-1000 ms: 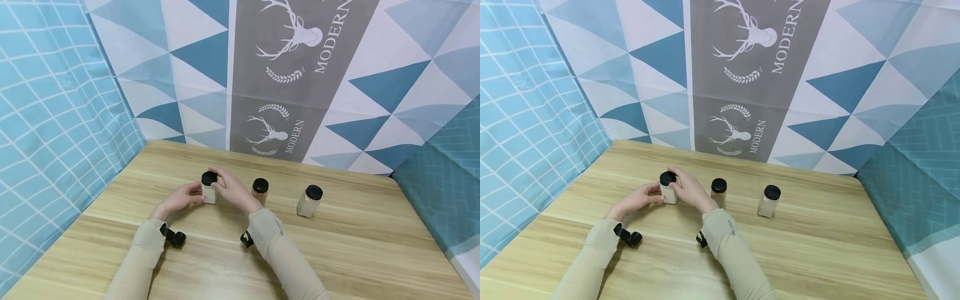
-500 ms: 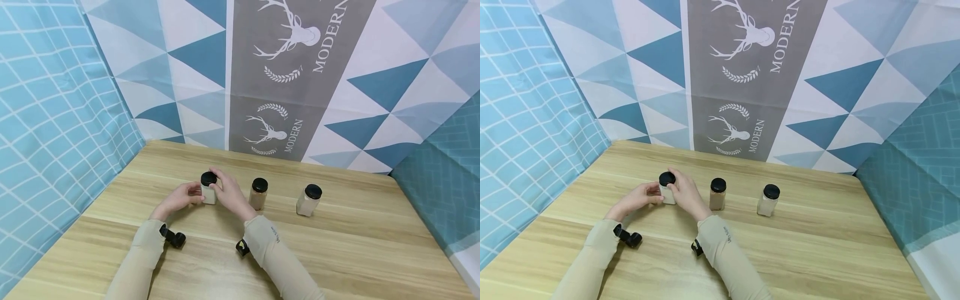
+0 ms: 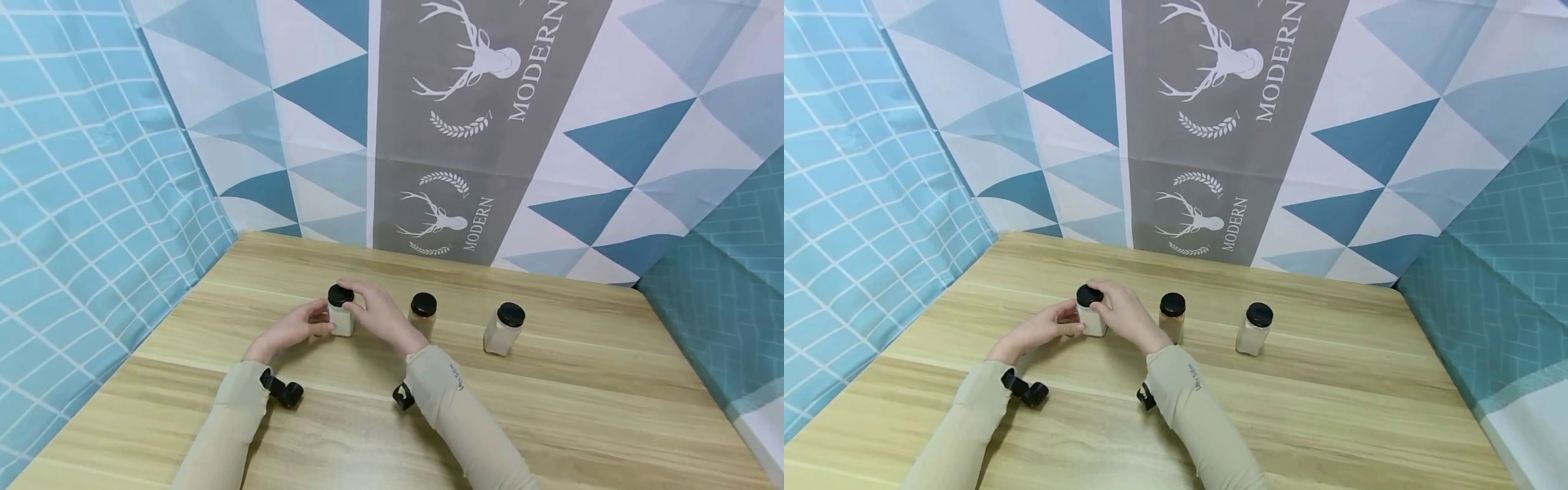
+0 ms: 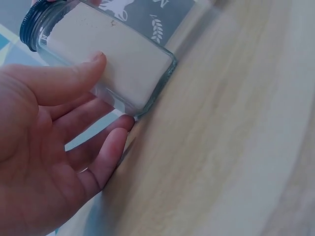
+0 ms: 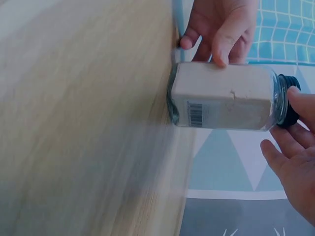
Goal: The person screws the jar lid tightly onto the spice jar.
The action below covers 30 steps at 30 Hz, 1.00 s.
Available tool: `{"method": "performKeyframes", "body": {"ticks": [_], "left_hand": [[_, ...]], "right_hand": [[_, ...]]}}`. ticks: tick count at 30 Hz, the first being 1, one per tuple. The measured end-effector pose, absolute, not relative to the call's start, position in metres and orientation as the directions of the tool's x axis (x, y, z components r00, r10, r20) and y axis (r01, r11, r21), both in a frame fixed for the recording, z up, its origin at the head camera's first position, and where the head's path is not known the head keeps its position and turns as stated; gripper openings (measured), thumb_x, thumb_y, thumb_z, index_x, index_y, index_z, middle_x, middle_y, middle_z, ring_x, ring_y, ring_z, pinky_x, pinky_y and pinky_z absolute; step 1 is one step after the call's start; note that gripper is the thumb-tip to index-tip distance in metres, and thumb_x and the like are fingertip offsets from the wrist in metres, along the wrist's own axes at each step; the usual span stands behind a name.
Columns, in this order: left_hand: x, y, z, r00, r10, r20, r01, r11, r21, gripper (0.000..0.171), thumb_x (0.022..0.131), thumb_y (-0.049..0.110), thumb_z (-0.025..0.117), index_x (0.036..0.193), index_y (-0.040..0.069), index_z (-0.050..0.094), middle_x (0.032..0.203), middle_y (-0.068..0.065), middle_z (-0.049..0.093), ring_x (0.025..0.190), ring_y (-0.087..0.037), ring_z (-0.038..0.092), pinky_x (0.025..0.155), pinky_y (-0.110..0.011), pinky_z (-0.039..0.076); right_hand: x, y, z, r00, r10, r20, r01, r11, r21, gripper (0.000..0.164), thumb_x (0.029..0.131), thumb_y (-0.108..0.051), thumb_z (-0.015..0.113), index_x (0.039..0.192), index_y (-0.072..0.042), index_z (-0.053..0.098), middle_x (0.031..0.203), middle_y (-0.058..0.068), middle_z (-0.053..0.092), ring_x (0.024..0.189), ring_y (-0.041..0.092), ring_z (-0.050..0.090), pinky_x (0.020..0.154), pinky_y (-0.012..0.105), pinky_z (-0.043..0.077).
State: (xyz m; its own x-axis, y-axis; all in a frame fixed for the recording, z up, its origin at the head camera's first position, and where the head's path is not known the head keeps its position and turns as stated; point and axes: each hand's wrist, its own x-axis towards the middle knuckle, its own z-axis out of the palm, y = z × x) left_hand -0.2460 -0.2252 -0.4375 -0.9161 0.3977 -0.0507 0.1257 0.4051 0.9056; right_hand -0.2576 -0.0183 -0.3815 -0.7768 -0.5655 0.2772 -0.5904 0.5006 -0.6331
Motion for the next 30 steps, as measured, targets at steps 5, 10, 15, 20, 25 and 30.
{"method": "performKeyframes", "body": {"ticks": [5, 10, 15, 20, 25, 30], "left_hand": [[-0.245, -0.224, -0.438, -0.924, 0.38, -0.044, 0.134, 0.431, 0.892, 0.064, 0.088, 0.025, 0.059, 0.139, -0.002, 0.03, 0.127, -0.022, 0.048, 0.119, -0.036, 0.043, 0.093, -0.043, 0.043], [-0.245, -0.22, -0.437, -0.921, 0.39, 0.005, 0.185, 0.426, 0.886, 0.059, 0.088, 0.02, 0.06, 0.135, -0.005, 0.034, 0.125, -0.023, 0.05, 0.116, -0.037, 0.047, 0.091, -0.039, 0.046], [-0.246, -0.217, -0.435, -0.922, 0.386, 0.034, 0.206, 0.415, 0.886, 0.055, 0.087, 0.016, 0.06, 0.133, -0.005, 0.038, 0.124, -0.023, 0.052, 0.114, -0.036, 0.05, 0.089, -0.038, 0.047], [-0.246, -0.215, -0.433, -0.929, 0.368, 0.032, 0.196, 0.416, 0.888, 0.057, 0.087, 0.016, 0.061, 0.133, -0.006, 0.037, 0.125, -0.024, 0.051, 0.114, -0.037, 0.05, 0.089, -0.04, 0.047], [-0.247, -0.214, -0.432, -0.936, 0.353, 0.011, 0.17, 0.424, 0.889, 0.056, 0.085, 0.017, 0.063, 0.132, -0.005, 0.04, 0.125, -0.024, 0.051, 0.114, -0.037, 0.051, 0.089, -0.04, 0.047], [-0.246, -0.218, -0.43, -0.925, 0.379, -0.033, 0.136, 0.412, 0.901, 0.062, 0.084, 0.021, 0.065, 0.134, -0.003, 0.037, 0.131, -0.023, 0.046, 0.117, -0.036, 0.049, 0.096, -0.044, 0.041]], "right_hand": [[-0.258, -0.017, -0.382, -0.773, -0.566, 0.284, -0.596, 0.497, -0.631, 0.042, 0.091, -0.022, 0.056, 0.131, -0.014, 0.049, 0.135, 0.003, 0.048, 0.126, 0.017, 0.042, 0.105, 0.032, 0.033], [-0.256, -0.017, -0.383, -0.783, -0.539, 0.311, -0.599, 0.521, -0.607, 0.041, 0.09, -0.022, 0.057, 0.13, -0.013, 0.051, 0.134, 0.001, 0.05, 0.124, 0.017, 0.045, 0.103, 0.033, 0.035], [-0.252, -0.021, -0.384, -0.785, -0.498, 0.369, -0.611, 0.519, -0.598, 0.039, 0.089, -0.017, 0.058, 0.127, -0.009, 0.053, 0.131, 0.005, 0.052, 0.122, 0.019, 0.047, 0.101, 0.032, 0.038], [-0.248, -0.025, -0.386, -0.798, -0.461, 0.388, -0.599, 0.532, -0.599, 0.039, 0.09, -0.017, 0.057, 0.127, -0.008, 0.053, 0.131, 0.007, 0.052, 0.123, 0.02, 0.046, 0.1, 0.033, 0.039], [-0.249, -0.022, -0.385, -0.811, -0.47, 0.348, -0.579, 0.56, -0.593, 0.041, 0.091, -0.02, 0.056, 0.13, -0.01, 0.05, 0.134, 0.007, 0.049, 0.124, 0.021, 0.045, 0.102, 0.035, 0.038], [-0.249, -0.014, -0.379, -0.764, -0.569, 0.304, -0.629, 0.556, -0.543, 0.048, 0.092, -0.022, 0.054, 0.136, -0.01, 0.041, 0.142, 0.008, 0.039, 0.129, 0.023, 0.038, 0.106, 0.035, 0.031]]}}
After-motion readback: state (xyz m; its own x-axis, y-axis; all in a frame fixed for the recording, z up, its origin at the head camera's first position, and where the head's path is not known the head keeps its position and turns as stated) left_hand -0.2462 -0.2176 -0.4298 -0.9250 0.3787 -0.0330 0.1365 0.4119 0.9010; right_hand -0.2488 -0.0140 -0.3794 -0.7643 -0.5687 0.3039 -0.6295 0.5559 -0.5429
